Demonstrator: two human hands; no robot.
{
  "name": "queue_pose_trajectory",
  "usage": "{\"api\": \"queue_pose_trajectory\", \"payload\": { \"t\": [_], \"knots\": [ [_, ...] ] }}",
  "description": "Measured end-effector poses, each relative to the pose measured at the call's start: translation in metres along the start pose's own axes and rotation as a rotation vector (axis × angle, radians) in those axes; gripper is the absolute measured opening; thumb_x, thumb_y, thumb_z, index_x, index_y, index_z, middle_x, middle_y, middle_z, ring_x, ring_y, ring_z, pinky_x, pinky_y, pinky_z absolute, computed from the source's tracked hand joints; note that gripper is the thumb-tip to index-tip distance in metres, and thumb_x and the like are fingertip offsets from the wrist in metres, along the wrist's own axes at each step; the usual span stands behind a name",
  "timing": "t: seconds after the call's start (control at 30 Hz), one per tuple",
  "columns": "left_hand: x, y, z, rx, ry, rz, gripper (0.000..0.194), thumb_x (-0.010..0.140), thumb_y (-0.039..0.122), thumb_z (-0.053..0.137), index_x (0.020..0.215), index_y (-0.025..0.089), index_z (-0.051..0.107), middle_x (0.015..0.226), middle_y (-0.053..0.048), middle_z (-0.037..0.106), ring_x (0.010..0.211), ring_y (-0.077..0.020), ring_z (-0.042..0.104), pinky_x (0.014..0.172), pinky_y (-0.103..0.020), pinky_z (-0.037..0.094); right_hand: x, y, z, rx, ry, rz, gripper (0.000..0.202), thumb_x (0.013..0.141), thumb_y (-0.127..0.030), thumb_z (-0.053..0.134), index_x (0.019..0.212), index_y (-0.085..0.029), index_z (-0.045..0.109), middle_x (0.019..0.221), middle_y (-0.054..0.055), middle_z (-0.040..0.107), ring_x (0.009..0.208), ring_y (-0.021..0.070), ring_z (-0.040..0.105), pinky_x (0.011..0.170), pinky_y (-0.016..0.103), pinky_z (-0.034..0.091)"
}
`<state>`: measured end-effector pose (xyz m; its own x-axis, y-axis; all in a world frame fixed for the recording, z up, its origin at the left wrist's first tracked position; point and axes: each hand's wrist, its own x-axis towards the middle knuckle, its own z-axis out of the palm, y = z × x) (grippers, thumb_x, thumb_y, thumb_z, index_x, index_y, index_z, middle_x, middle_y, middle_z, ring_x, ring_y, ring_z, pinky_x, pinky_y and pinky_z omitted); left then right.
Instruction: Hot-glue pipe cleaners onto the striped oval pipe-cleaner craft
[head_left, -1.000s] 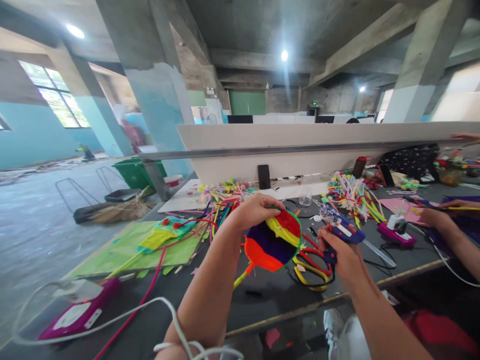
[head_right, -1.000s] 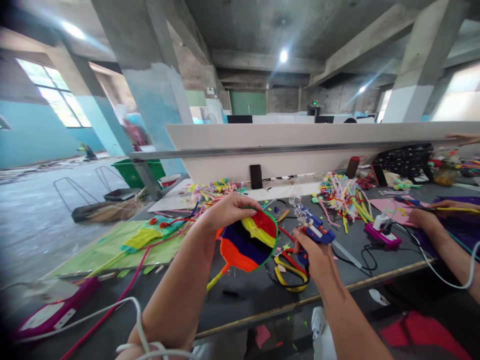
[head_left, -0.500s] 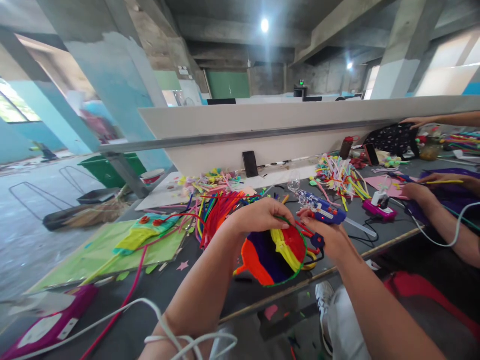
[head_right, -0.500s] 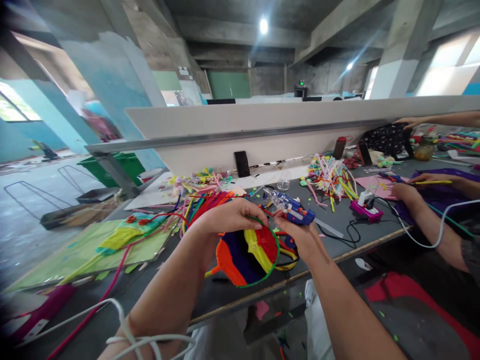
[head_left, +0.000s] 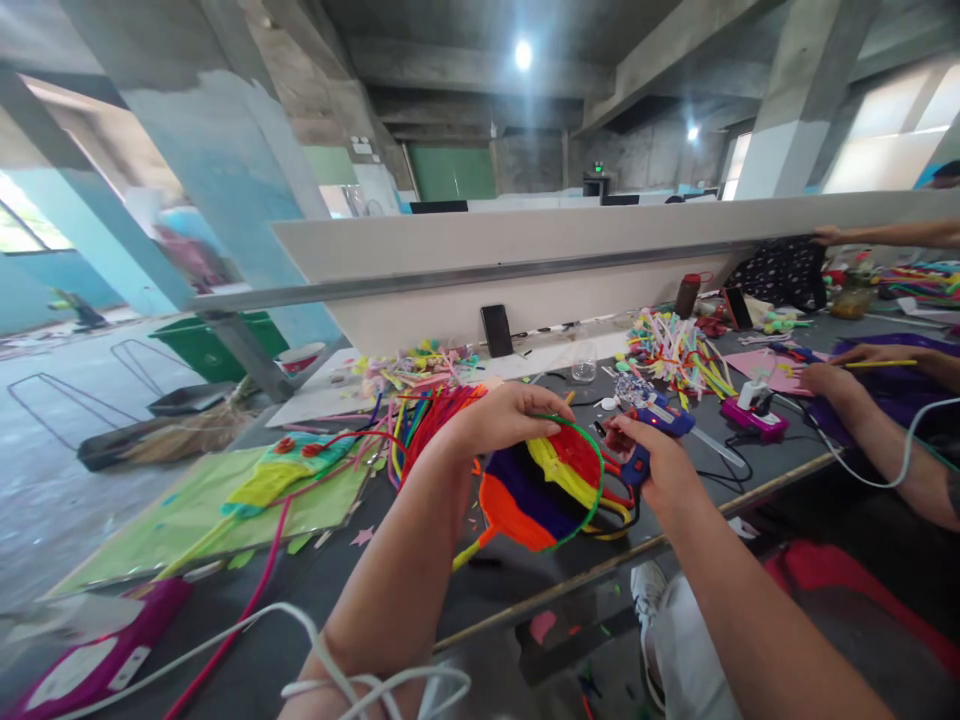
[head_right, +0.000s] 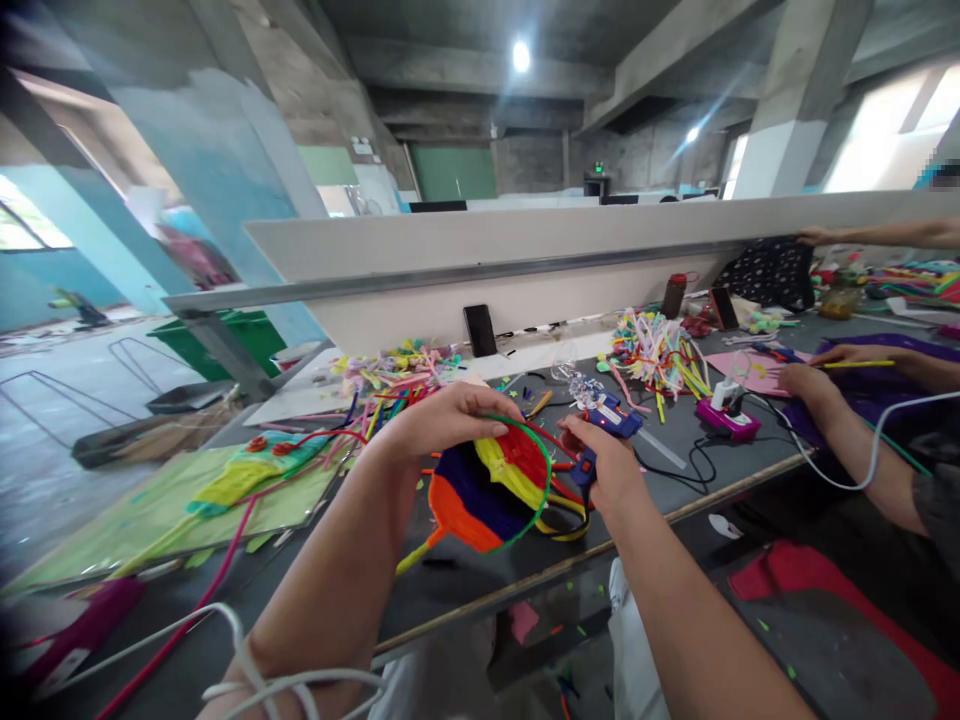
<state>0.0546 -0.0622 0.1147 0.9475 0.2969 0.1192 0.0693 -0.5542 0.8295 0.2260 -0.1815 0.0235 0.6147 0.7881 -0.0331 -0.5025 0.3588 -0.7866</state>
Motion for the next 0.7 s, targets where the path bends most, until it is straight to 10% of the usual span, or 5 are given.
{"api": "queue_pose_trajectory", "payload": {
  "t": [0.4, 0.7],
  "knots": [
    [0.002, -0.037, -0.039, -0.549, 0.945, 0.071, 0.036, 0.054, 0.025, 0.081, 0.085, 0.012, 0.07, 0.064, -0.003, 0.07, 0.056, -0.0146, 0.064, 0.058, -0.025, 0.051, -0.015, 0.028, 0.015, 0.084, 0.072, -0.029, 0.018, 0.062, -0.031, 0.077, 0.073, -0.024, 0.065, 0.075, -0.004, 0.071, 0.066, 0.0116, 0.065, 0.067, 0.025, 0.055],
    [-0.001, -0.029, -0.04, -0.625, 1.086, 0.135, 0.035, 0.053, 0.026, 0.08, 0.084, 0.011, 0.07, 0.063, -0.004, 0.069, 0.059, -0.0153, 0.065, 0.062, -0.027, 0.051, -0.051, 0.032, 0.02, -0.397, -0.171, -0.235, 0.023, 0.062, -0.032, 0.081, 0.083, -0.028, 0.071, 0.098, 0.002, 0.071, 0.103, 0.0284, 0.06, 0.089, 0.04, 0.048]
  ]
}}
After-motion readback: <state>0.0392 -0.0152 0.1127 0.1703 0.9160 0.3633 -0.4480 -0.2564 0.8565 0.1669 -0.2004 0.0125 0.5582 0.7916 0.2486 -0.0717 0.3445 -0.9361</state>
